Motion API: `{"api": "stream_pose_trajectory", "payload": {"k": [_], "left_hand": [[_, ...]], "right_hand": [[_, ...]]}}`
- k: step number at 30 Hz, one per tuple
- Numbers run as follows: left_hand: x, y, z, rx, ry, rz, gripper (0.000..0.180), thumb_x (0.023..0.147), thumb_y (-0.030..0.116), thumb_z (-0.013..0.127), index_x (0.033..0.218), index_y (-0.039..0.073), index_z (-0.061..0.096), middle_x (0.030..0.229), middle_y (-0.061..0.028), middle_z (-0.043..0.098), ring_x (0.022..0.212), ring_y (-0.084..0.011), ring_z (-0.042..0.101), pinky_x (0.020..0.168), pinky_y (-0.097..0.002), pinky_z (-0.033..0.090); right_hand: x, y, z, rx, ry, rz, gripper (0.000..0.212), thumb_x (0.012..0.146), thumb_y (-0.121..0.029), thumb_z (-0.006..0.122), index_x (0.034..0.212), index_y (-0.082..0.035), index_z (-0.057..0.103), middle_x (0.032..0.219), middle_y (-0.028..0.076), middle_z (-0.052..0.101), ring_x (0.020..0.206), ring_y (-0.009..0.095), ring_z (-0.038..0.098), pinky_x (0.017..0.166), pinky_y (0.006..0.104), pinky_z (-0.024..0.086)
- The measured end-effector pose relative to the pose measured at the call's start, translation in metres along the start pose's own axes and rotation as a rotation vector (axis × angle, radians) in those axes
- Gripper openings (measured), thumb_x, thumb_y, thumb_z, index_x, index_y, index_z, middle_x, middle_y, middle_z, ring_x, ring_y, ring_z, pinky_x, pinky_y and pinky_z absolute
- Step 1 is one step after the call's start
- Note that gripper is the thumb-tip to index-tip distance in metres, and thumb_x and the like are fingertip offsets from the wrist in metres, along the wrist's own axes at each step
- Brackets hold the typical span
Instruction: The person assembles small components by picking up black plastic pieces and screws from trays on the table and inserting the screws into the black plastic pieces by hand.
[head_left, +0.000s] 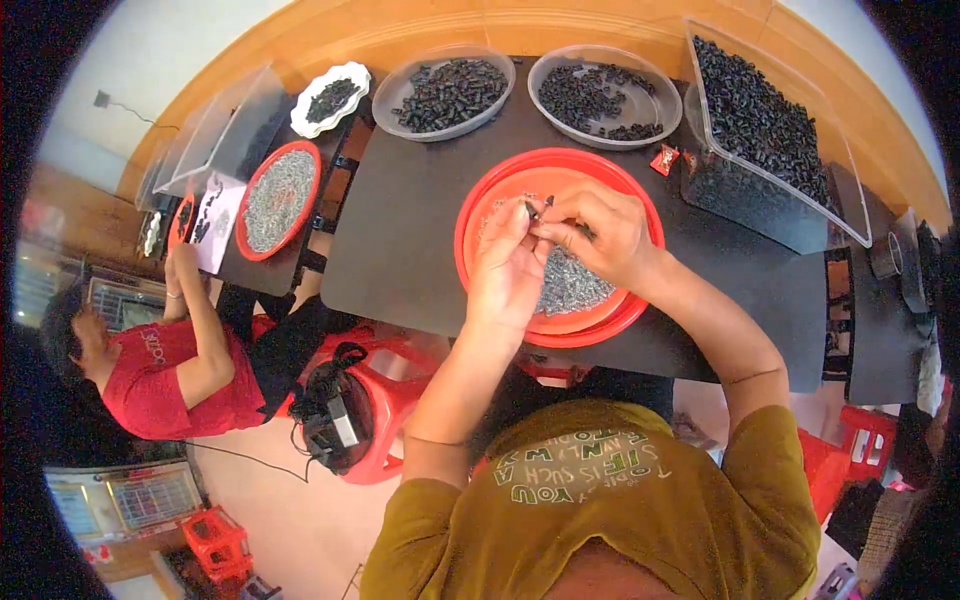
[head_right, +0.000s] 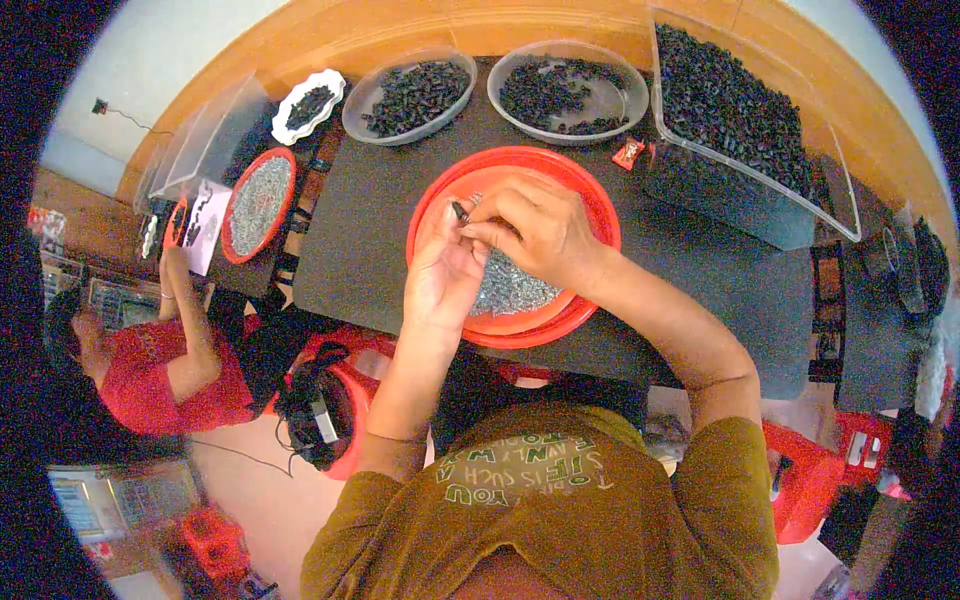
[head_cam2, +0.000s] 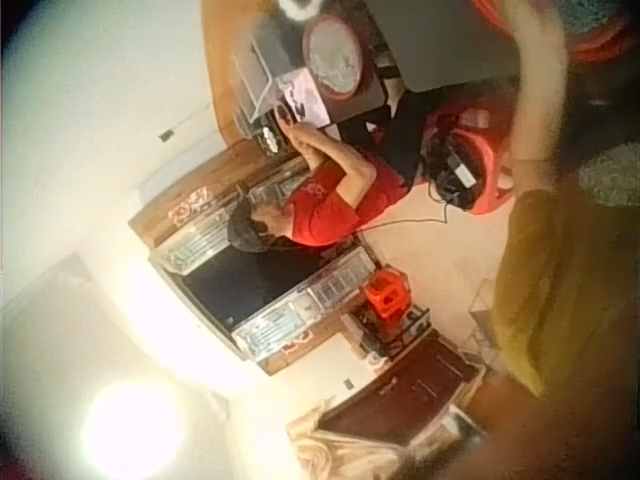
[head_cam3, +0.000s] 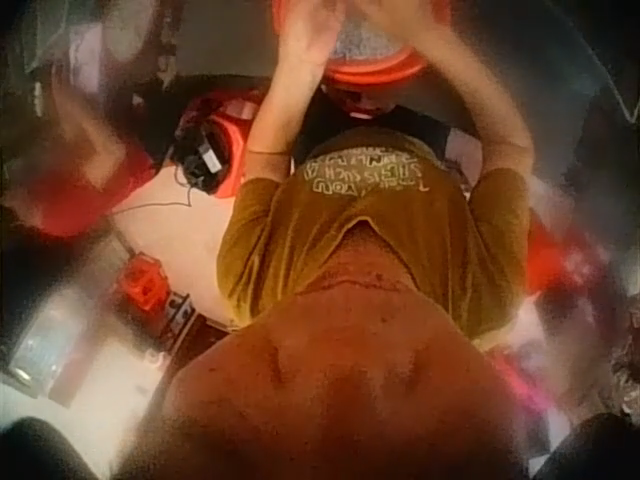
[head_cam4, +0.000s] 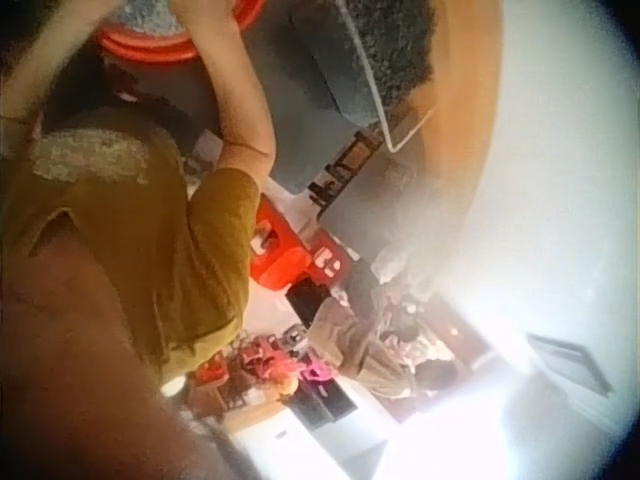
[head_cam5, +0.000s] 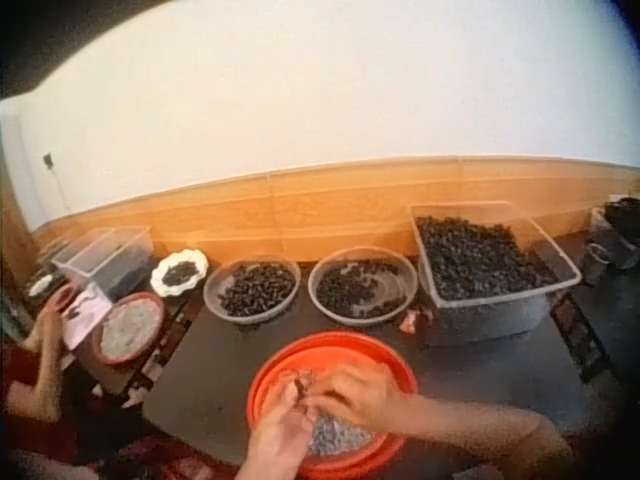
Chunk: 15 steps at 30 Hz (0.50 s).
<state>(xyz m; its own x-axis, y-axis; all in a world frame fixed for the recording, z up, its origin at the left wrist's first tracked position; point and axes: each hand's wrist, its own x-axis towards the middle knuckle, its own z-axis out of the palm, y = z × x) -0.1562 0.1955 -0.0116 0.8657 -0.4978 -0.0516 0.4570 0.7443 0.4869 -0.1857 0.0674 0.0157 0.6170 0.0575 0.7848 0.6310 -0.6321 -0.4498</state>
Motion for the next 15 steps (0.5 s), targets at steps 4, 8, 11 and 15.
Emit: {"api": "stream_pose_trajectory", "payload": {"k": [4,8,11,15], "left_hand": [[0.0,-0.003,0.0,-0.013,0.012,0.013,0.014,0.077,0.011,0.056,0.09,0.008,0.055,0.09,-0.0027,0.056,0.085,-0.0126,0.05,0.077,-0.0265,0.04],[-0.003,-0.005,-0.002,0.008,-0.011,-0.001,0.015,0.076,0.011,0.057,0.09,0.008,0.056,0.093,-0.003,0.056,0.086,-0.0123,0.05,0.075,-0.0254,0.039],[-0.009,-0.003,0.0,0.018,0.055,-0.014,0.017,0.075,0.012,0.058,0.092,0.008,0.055,0.09,-0.0015,0.056,0.083,-0.0115,0.05,0.072,-0.0242,0.039],[-0.014,0.003,-0.009,-0.097,0.07,-0.111,0.015,0.075,0.01,0.057,0.09,0.007,0.055,0.087,-0.0038,0.056,0.079,-0.0115,0.052,0.069,-0.0231,0.041]], "right_hand": [[0.0,0.0,-0.001,-0.06,-0.014,-0.012,0.014,0.062,-0.011,0.065,0.068,-0.005,0.054,0.067,0.005,0.056,0.064,0.02,0.056,0.053,0.0297,0.045],[0.001,-0.002,-0.005,0.008,-0.047,0.102,0.015,0.063,-0.01,0.066,0.069,-0.003,0.054,0.067,0.006,0.055,0.06,0.017,0.055,0.05,0.0258,0.043],[0.0,-0.002,-0.002,0.198,-0.112,0.332,0.017,0.065,-0.009,0.066,0.072,-0.002,0.053,0.067,0.003,0.054,0.058,0.008,0.05,0.05,0.0198,0.039],[-0.001,-0.001,0.005,0.552,-0.2,0.613,0.017,0.069,-0.013,0.065,0.076,-0.002,0.054,0.071,0.002,0.055,0.063,0.006,0.051,0.053,0.0202,0.041]]}}
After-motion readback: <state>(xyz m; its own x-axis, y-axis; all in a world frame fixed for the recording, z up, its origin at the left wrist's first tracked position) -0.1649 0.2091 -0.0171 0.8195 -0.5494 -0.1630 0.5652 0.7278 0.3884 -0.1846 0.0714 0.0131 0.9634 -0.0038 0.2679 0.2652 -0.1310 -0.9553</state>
